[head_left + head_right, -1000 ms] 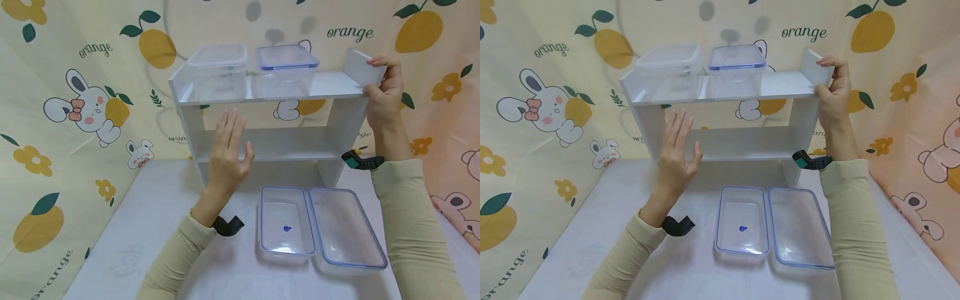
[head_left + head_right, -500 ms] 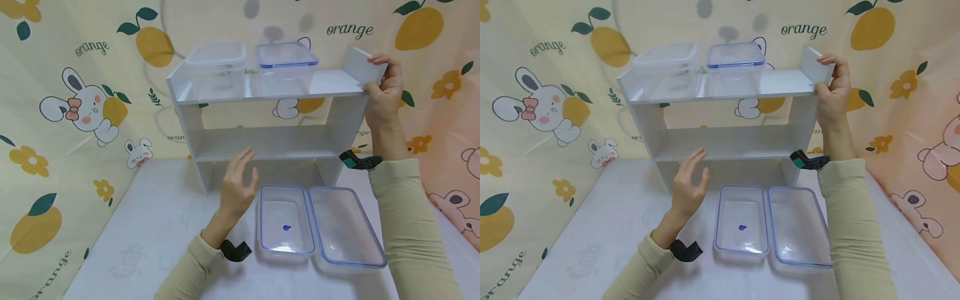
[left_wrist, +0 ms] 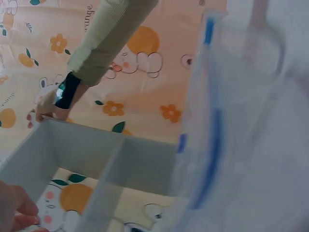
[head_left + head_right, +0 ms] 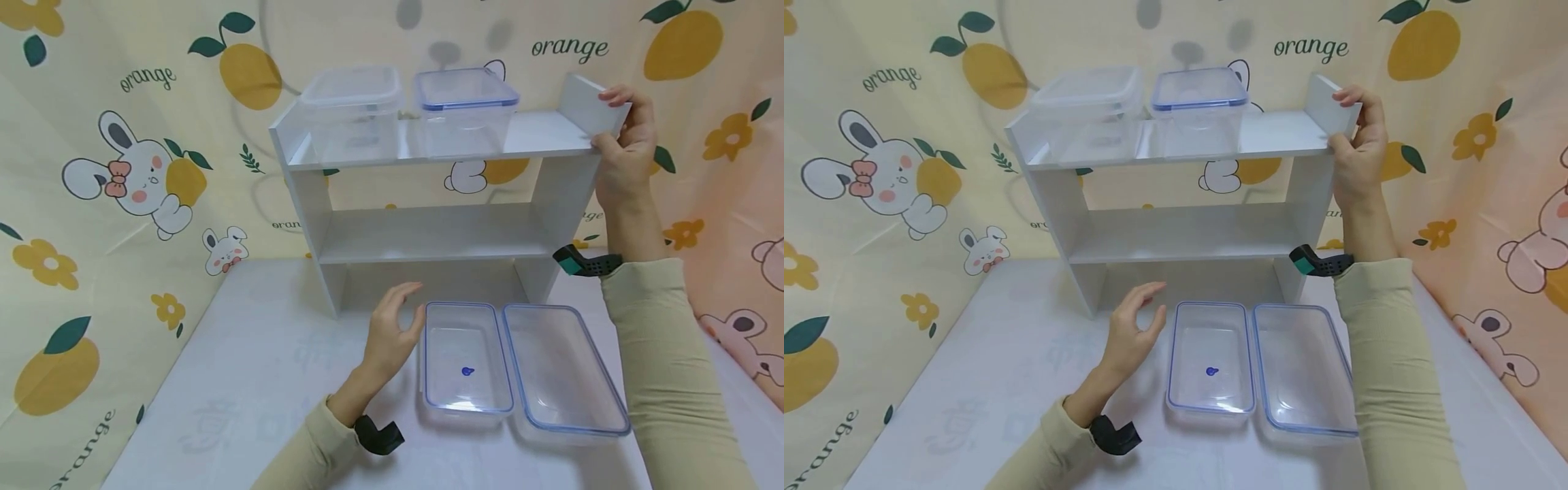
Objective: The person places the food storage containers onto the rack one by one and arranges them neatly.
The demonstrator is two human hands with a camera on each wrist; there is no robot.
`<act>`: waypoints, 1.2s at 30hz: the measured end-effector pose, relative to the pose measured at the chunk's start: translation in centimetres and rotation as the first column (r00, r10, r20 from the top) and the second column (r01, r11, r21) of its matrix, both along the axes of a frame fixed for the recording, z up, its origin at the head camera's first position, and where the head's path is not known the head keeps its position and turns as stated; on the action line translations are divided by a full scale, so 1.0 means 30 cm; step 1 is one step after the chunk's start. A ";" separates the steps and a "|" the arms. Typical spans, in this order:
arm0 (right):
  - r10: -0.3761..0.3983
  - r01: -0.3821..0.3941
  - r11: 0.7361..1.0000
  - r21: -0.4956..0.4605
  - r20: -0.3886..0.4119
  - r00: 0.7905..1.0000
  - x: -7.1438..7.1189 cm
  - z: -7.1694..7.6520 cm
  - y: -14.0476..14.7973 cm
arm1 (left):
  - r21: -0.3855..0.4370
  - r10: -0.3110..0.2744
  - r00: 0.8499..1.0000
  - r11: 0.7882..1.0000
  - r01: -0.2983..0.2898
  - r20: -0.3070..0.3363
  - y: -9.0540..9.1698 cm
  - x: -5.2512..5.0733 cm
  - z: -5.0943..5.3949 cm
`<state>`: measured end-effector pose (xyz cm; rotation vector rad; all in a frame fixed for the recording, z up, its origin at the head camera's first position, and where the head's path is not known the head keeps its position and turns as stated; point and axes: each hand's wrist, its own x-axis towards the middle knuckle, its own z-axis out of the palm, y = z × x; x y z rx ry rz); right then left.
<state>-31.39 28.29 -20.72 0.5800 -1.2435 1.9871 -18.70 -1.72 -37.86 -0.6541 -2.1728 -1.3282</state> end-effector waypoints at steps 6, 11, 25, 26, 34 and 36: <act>0.008 -0.008 1.000 0.003 0.000 1.000 0.002 -0.002 -0.001 | 0.051 -0.069 0.992 0.997 0.064 0.110 0.001 0.011 -0.056; 0.013 -0.013 1.000 0.017 0.001 1.000 0.001 -0.004 -0.008 | 0.059 -0.064 0.983 0.997 0.054 0.174 -0.003 0.014 -0.093; 0.006 -0.006 1.000 0.013 0.008 1.000 0.003 -0.002 -0.003 | 0.154 -0.111 0.898 0.987 0.049 0.426 -0.013 0.005 -0.165; 0.010 -0.010 1.000 0.010 0.005 1.000 0.003 -0.001 -0.002 | 0.162 -0.116 0.883 0.986 0.046 0.455 -0.015 0.003 -0.169; 0.028 -0.028 1.000 0.002 -0.004 1.000 0.005 0.003 0.000 | 0.206 -0.157 0.720 0.978 0.020 0.675 -0.023 -0.015 -0.202; 0.023 -0.023 1.000 0.005 -0.006 1.000 0.006 0.001 0.002 | 0.214 -0.177 0.666 0.976 0.026 0.725 -0.018 -0.014 -0.208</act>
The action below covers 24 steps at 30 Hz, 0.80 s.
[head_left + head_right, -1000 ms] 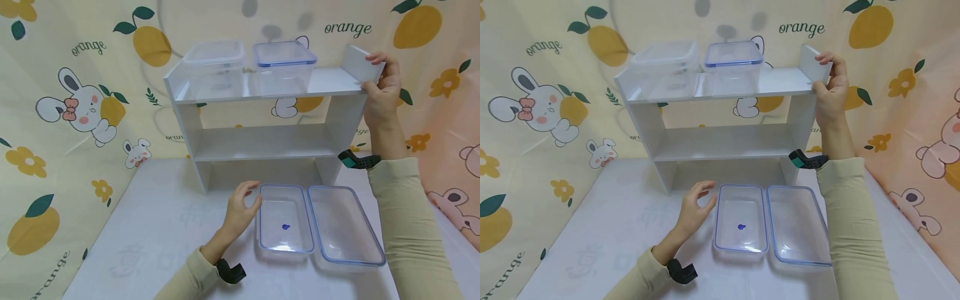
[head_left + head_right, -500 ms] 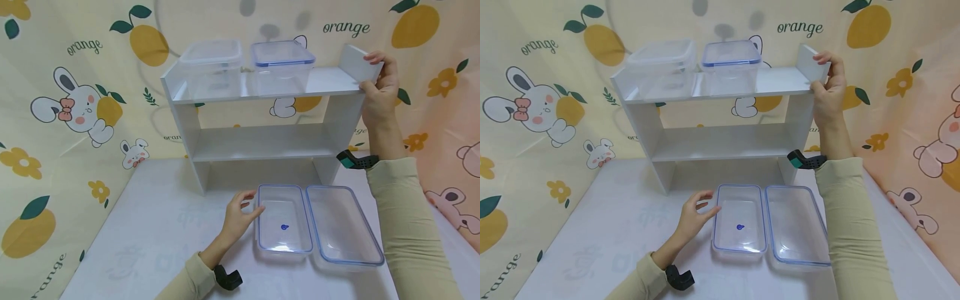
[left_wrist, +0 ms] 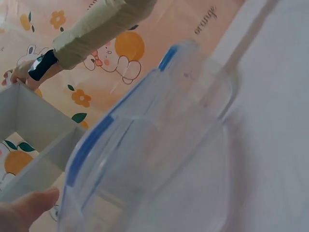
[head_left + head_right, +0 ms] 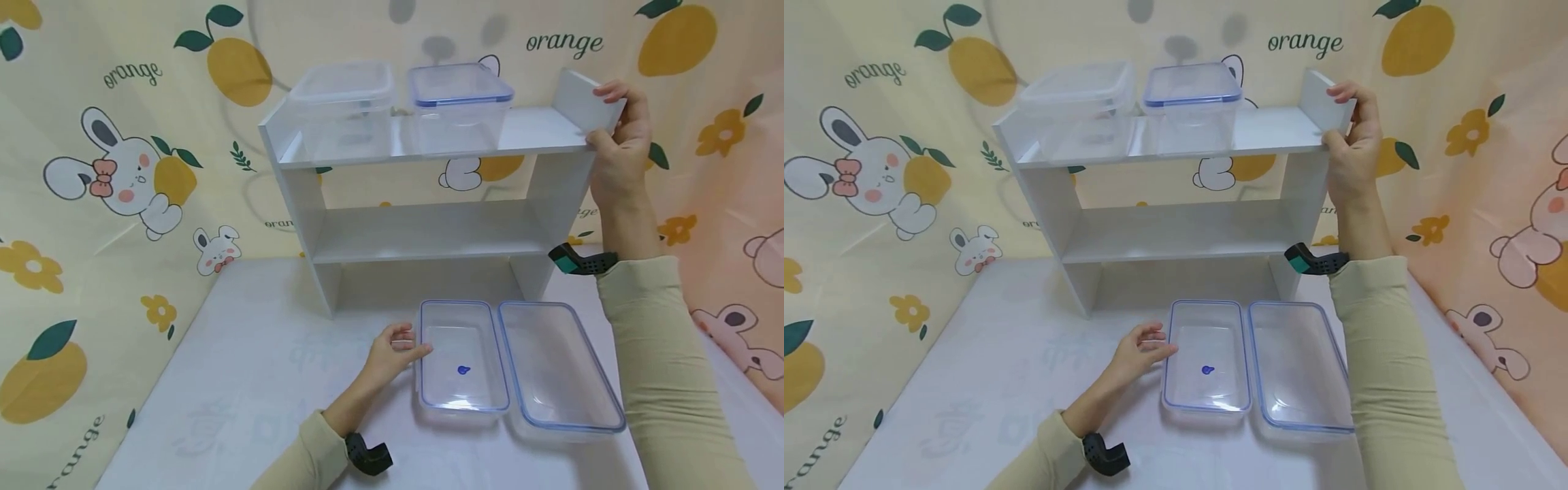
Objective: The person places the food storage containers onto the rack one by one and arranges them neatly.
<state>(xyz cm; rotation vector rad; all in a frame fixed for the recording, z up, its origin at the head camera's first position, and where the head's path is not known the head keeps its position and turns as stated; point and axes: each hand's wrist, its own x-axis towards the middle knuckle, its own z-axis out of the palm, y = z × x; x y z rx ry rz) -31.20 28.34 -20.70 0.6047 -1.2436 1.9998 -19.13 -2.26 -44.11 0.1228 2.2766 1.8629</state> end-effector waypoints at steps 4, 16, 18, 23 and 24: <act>-0.018 0.018 1.000 0.009 -0.003 1.000 0.000 -0.004 0.001 | 0.015 -0.024 0.990 1.000 0.022 0.140 0.009 0.009 -0.010; -0.016 0.016 1.000 0.011 -0.014 1.000 -0.003 -0.005 -0.005 | 0.164 -0.053 0.905 0.986 -0.019 0.422 0.010 0.011 -0.029; -0.015 0.015 1.000 0.010 -0.015 1.000 -0.002 -0.004 -0.006 | 0.162 -0.052 0.901 0.986 -0.021 0.432 0.011 0.011 -0.027; -0.005 0.005 1.000 -0.003 -0.005 1.000 0.001 -0.002 -0.009 | 0.182 -0.096 0.897 0.983 0.018 0.432 -0.002 0.020 -0.011; -0.003 0.003 1.000 -0.005 -0.003 1.000 0.002 -0.002 -0.009 | 0.185 -0.106 0.897 0.982 0.028 0.429 -0.005 0.022 -0.009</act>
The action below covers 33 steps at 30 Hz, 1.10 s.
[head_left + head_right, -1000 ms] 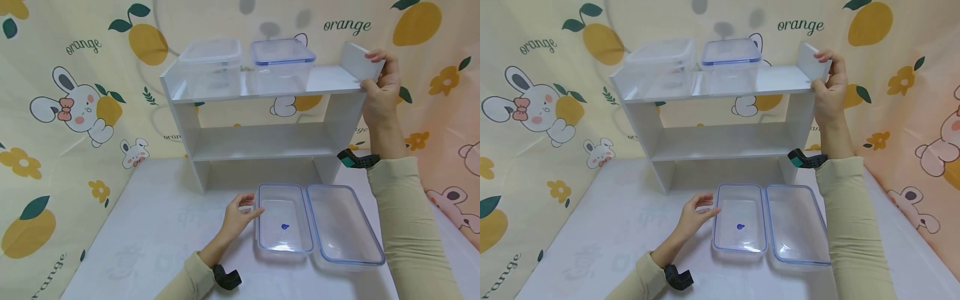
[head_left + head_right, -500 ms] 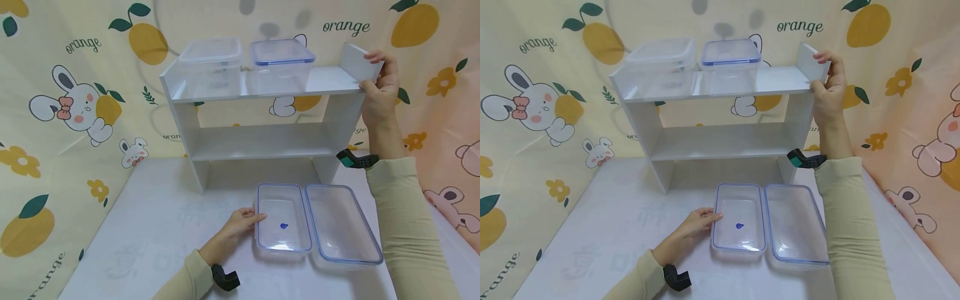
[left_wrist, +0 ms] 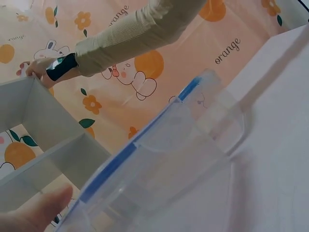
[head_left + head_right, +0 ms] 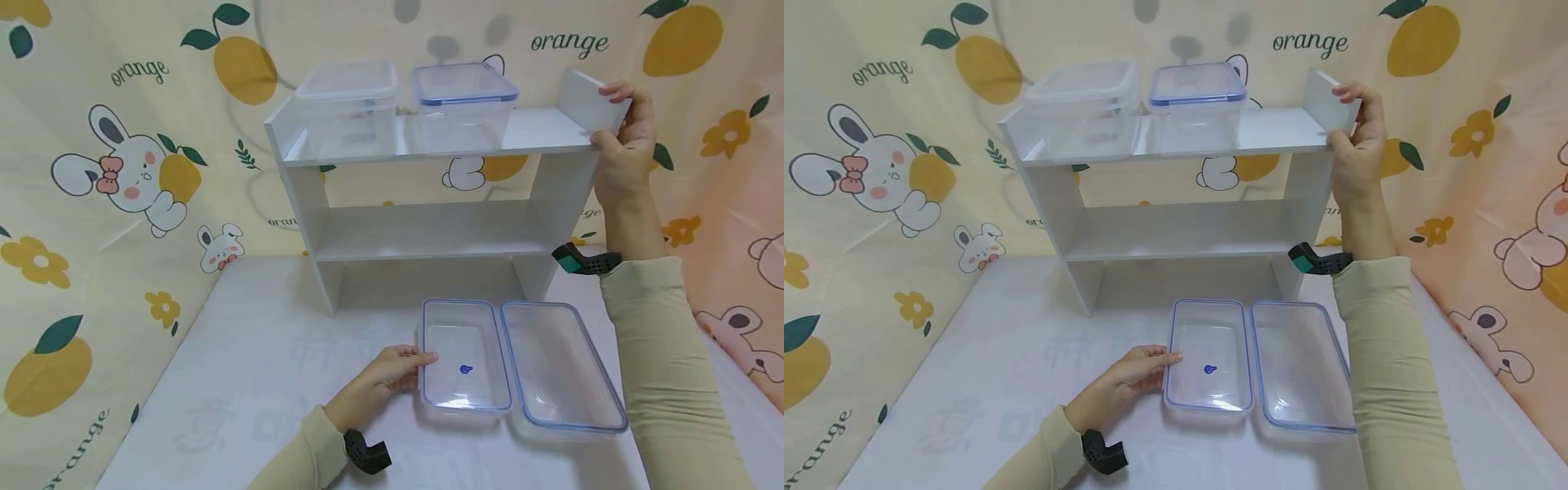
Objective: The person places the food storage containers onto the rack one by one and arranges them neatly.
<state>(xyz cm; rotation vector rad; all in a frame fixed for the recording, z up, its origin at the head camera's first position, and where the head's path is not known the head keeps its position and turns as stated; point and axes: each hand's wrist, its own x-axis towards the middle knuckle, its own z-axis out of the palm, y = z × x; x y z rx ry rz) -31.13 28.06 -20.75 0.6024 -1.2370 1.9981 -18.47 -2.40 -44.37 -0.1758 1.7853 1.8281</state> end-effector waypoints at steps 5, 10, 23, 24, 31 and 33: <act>0.000 0.000 1.000 -0.003 0.006 1.000 0.001 0.001 0.000 | 0.016 -0.036 0.999 0.999 0.036 -0.021 -0.006 0.005 0.005; -0.002 0.002 1.000 -0.006 -0.002 1.000 0.001 0.002 0.002 | 0.056 -0.035 0.999 0.998 0.037 -0.029 -0.008 0.004 0.001; -0.004 0.004 1.000 0.012 -0.006 1.000 -0.001 0.001 0.001 | 0.179 0.022 0.997 0.983 -0.034 0.069 -0.004 0.001 -0.017; -0.004 0.004 1.000 0.011 -0.005 1.000 -0.001 0.001 0.001 | 0.183 0.030 0.996 0.982 -0.044 0.079 0.002 -0.002 -0.017; -0.008 0.008 1.000 0.013 -0.003 1.000 -0.001 0.002 0.003 | 0.174 0.054 0.994 0.982 -0.070 0.096 0.019 -0.008 -0.005; -0.008 0.008 1.000 0.010 -0.004 1.000 -0.001 0.001 0.003 | 0.188 0.043 0.995 0.980 -0.059 0.087 0.013 -0.006 0.002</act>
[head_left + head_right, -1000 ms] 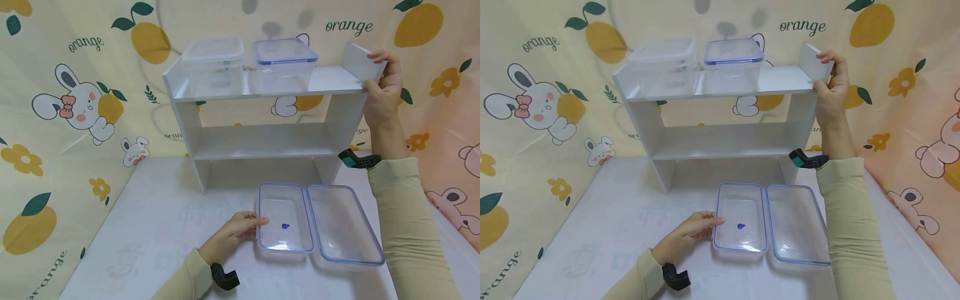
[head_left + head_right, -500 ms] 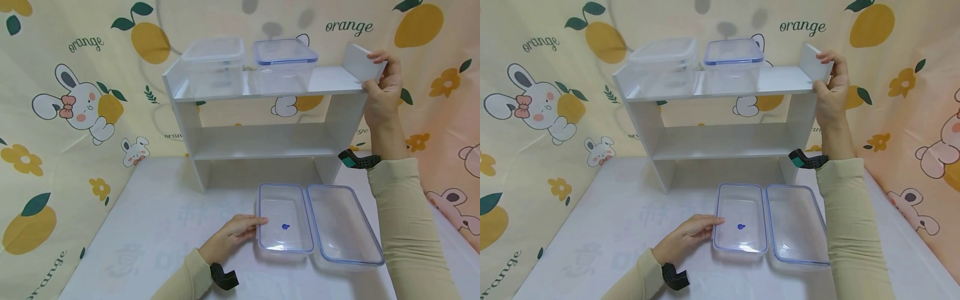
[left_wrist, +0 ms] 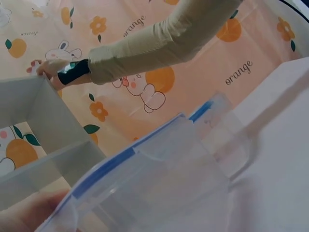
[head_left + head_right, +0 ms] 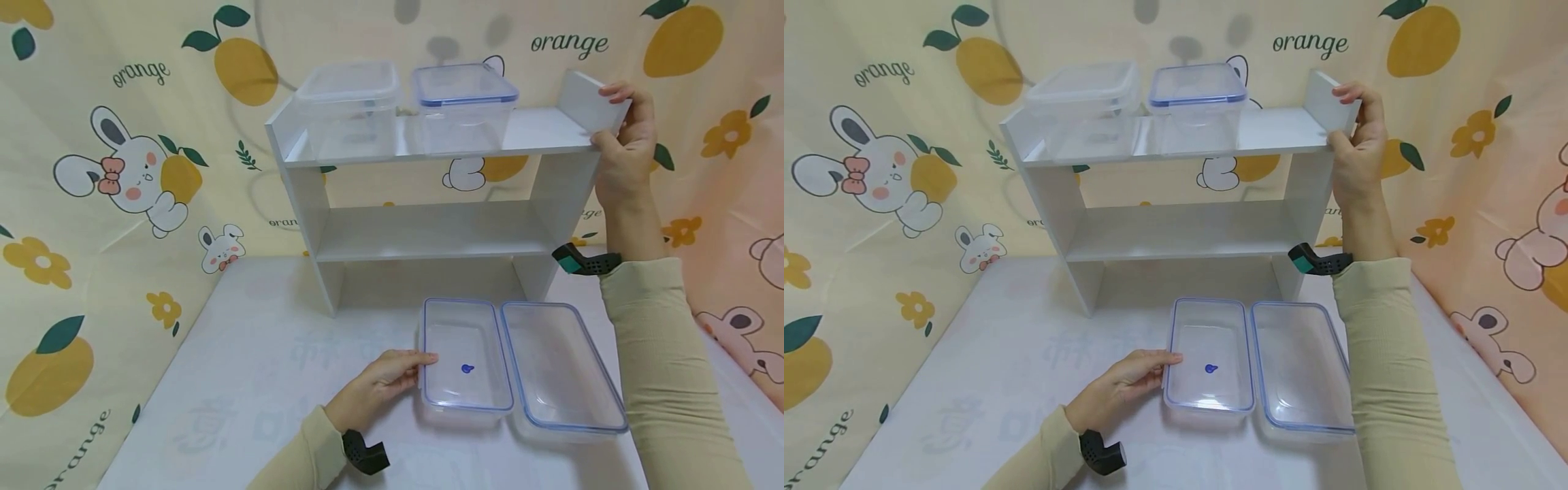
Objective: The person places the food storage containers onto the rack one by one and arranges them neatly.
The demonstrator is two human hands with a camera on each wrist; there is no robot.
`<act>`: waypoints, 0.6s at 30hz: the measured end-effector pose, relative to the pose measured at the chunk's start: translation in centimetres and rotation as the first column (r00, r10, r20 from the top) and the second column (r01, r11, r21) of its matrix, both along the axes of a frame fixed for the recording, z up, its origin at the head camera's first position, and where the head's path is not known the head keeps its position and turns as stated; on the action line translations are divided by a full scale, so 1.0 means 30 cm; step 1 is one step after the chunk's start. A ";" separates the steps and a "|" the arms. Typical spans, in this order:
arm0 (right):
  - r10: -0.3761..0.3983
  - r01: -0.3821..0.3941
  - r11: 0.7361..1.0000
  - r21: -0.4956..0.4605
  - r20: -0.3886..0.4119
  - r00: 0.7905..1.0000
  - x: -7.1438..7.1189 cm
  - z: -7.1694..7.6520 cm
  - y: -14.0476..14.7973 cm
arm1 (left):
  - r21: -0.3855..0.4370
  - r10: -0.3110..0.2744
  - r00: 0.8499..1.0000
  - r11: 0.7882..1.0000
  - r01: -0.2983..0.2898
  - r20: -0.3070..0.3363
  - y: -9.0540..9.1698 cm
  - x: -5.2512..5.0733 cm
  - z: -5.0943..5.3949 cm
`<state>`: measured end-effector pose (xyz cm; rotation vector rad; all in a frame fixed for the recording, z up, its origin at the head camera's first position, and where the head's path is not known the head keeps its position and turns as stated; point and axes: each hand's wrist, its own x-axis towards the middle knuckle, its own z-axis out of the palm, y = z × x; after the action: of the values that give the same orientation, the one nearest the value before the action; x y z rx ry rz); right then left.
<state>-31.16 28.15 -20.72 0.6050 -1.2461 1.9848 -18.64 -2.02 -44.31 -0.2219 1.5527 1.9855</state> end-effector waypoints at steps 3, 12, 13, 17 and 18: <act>0.000 0.000 1.000 0.000 -0.001 1.000 0.000 -0.002 0.001 | 0.026 -0.013 1.000 1.000 0.013 -0.025 -0.017 0.007 0.011; 0.002 -0.002 1.000 0.001 0.002 1.000 -0.002 -0.001 0.000 | 0.067 -0.015 0.999 0.998 0.018 -0.039 -0.038 0.019 0.045; 0.005 -0.005 1.000 -0.002 0.003 1.000 -0.002 -0.002 0.001 | 0.064 -0.014 0.999 0.998 0.016 -0.039 -0.038 0.020 0.047; 0.011 -0.011 1.000 -0.010 0.008 1.000 0.000 -0.002 0.003 | 0.057 -0.020 0.999 0.998 0.023 -0.043 -0.037 0.023 0.054; 0.011 -0.011 1.000 -0.010 0.008 1.000 0.001 -0.003 0.003 | 0.055 -0.027 0.998 0.998 0.029 -0.049 -0.036 0.023 0.055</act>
<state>-31.15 28.25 -20.80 0.6009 -1.2395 2.0034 -17.94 -3.11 -42.66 -0.1299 1.5192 2.0229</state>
